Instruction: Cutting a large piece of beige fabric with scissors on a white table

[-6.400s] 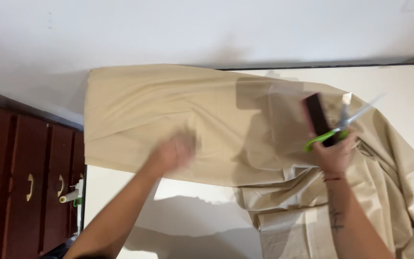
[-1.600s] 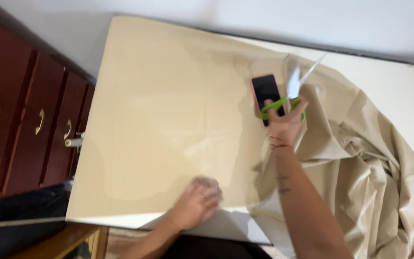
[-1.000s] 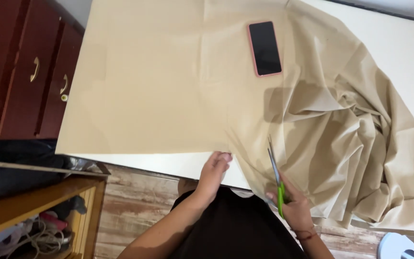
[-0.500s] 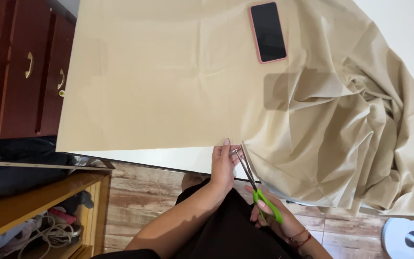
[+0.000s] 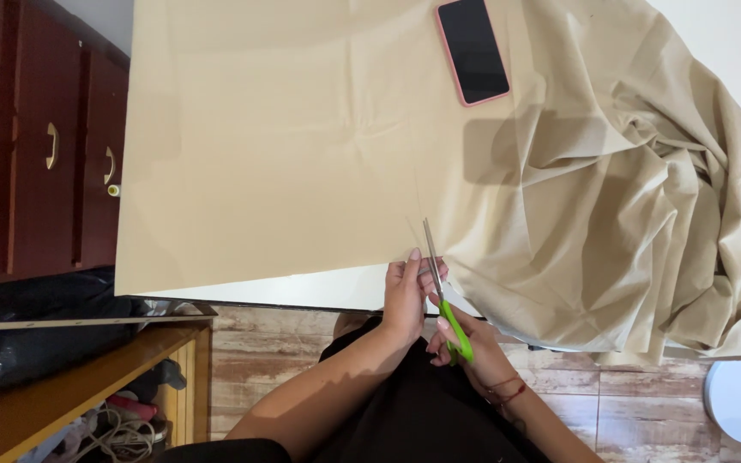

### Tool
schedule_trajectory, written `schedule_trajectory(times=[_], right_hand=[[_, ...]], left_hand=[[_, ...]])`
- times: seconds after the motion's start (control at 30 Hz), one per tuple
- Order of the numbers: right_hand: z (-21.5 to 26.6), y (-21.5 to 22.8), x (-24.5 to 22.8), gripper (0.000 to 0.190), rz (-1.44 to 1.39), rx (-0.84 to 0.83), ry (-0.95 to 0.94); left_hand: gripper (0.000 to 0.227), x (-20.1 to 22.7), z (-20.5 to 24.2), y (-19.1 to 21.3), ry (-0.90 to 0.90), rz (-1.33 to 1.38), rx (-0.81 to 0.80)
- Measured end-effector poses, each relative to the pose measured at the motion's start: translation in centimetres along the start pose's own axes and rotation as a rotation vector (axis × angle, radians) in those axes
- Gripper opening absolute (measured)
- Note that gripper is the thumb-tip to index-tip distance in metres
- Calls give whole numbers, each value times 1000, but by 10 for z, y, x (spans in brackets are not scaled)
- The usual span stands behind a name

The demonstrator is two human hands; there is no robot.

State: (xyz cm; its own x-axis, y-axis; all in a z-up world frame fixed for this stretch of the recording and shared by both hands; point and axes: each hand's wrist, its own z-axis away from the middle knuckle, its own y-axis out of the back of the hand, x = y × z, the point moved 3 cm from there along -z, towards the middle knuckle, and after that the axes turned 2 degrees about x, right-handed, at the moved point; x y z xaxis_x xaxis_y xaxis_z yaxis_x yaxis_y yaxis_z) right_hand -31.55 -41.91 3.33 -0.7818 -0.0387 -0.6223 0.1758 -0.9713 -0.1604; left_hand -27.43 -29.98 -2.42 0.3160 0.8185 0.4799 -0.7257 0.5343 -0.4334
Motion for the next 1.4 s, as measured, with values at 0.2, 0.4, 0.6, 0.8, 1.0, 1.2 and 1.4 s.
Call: schedule_trajectory(times=[0.2,0.4,0.6,0.8,1.0,1.2,1.4], right_hand=[[-4,-11,-2,49,20,-33,44],[-9,-19,0,49,10,10,57],[-8,-24,-2,46,68,35,98],[-9,-25,6,47,43,65,103],[-11,-20,14,43,65,48,104],[-7,-22,9,43,58,48,116],[-5,-22,9,47,93,30,117]], left_hand=[[33,12,7,0,13,-145,-118],[38,18,10,-1,37,-207,-89],[34,18,7,1,25,-228,-127],[45,21,12,0,19,-313,-147],[43,20,12,0,27,-260,-171],[37,24,16,-2,31,-235,-138],[33,11,6,7,28,-209,-100]])
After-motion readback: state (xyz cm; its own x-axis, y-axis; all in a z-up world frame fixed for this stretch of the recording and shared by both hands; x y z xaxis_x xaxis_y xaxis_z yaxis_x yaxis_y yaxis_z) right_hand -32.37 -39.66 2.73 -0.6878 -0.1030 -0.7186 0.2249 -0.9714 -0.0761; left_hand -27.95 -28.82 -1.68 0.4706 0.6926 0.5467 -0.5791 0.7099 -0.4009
